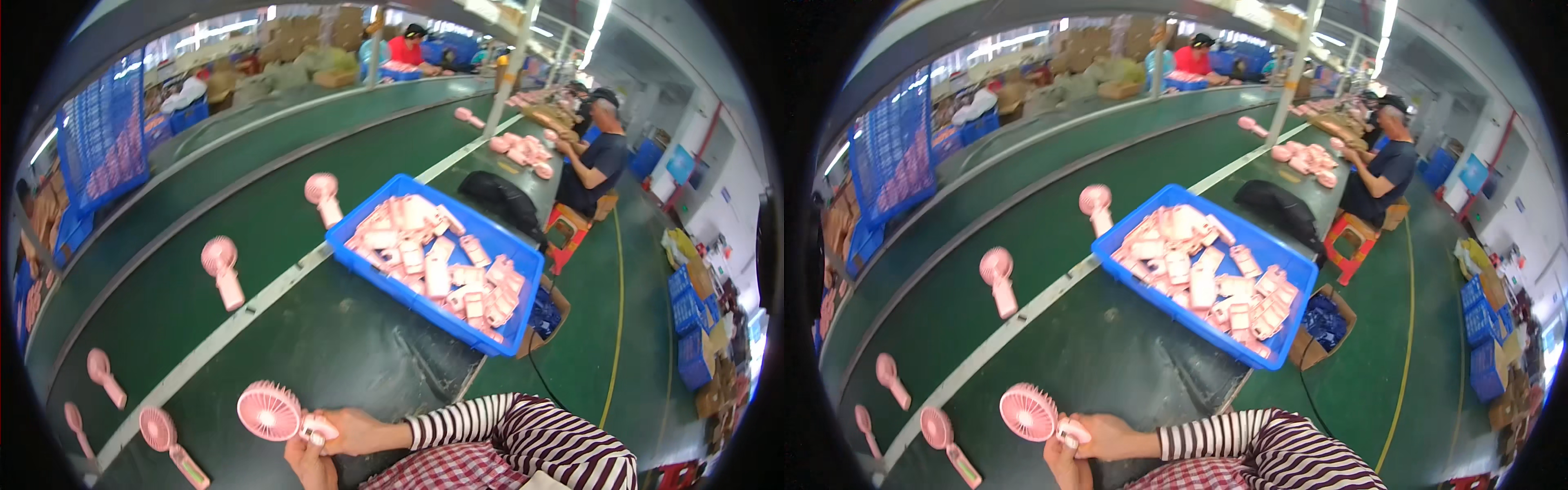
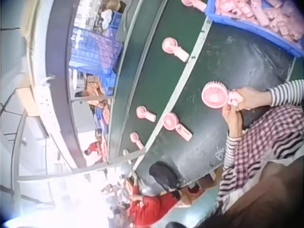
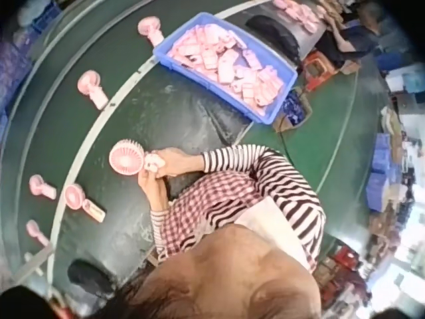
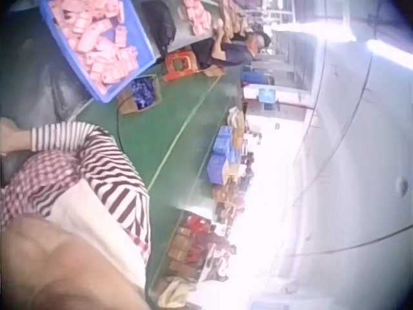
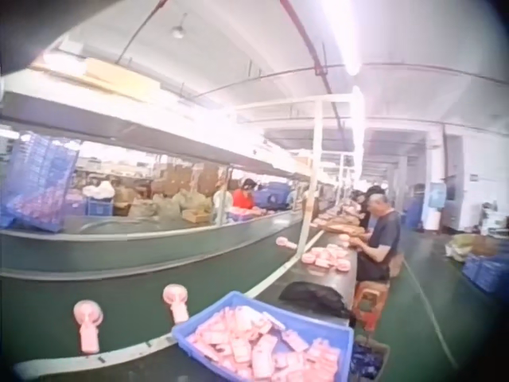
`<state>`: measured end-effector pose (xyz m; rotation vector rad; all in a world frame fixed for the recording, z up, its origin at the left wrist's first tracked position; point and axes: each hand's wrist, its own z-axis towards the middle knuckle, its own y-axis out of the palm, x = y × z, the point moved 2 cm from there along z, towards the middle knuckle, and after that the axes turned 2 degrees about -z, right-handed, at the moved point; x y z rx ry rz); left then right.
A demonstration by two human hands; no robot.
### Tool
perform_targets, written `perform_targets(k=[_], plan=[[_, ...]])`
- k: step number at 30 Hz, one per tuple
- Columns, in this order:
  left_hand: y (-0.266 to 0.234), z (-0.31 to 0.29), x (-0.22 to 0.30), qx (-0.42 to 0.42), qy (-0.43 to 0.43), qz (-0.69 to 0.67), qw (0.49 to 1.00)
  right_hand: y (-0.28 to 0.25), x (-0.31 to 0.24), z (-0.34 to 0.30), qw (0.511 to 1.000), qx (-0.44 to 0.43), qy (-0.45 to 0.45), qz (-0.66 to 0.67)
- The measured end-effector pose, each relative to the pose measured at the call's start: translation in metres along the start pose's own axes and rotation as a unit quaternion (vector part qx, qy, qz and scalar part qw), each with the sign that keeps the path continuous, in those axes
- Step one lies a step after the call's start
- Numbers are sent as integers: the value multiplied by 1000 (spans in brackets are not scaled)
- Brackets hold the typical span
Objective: The person assembles portable fans by fitting circuit components into the fan handles, snapping on the plastic back covers by hand, and placing the assembled fans onto the conveyor belt.
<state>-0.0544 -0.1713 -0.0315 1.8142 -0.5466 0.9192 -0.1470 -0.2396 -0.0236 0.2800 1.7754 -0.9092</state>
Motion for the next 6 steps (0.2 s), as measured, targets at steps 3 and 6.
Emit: perform_targets(k=[3,6], plan=[[-1,0,-2,50,19,-3,999,2,7,-6,998,28,-22,53],[-25,-18,3,84,12,-12,996,-18,-29,-4,991,-52,47,116]])
